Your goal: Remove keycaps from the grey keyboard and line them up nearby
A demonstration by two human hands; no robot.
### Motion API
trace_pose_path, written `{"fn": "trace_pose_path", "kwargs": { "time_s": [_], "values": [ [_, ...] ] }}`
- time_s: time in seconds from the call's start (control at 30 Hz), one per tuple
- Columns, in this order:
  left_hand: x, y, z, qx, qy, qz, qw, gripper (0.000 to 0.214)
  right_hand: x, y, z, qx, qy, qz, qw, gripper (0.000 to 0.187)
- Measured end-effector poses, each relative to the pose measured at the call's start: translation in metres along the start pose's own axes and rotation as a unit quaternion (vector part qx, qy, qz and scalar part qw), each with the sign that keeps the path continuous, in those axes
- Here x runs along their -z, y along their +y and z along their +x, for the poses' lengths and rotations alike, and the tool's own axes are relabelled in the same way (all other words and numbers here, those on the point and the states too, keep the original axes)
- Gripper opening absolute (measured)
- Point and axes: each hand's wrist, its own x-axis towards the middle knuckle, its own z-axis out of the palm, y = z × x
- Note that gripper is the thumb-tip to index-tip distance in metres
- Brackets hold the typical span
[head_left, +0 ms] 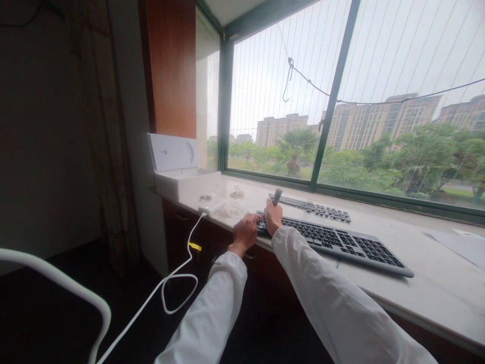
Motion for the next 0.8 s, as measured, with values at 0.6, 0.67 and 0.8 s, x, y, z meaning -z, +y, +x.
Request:
{"fn": "trace_pose_path", "kwargs": {
  "time_s": [0.6, 0.67, 0.8],
  "values": [
    [0.005, -0.018, 0.007, -0.043, -0.039, -0.016, 0.998, 0.027, -0.011, -0.002, -0.011, 0.050, -0.038, -0.026, 0.998, 0.035],
    [0.008, -0.021, 0.009, -0.054, -0.055, -0.037, 0.996, 0.025, -0.010, -0.003, -0.016, 0.082, -0.053, -0.028, 0.995, 0.037],
    [0.012, -0.027, 0.016, -0.092, -0.087, -0.085, 0.988, 0.024, -0.009, -0.006, -0.023, 0.089, -0.068, -0.009, 0.994, 0.036]
  ]
}}
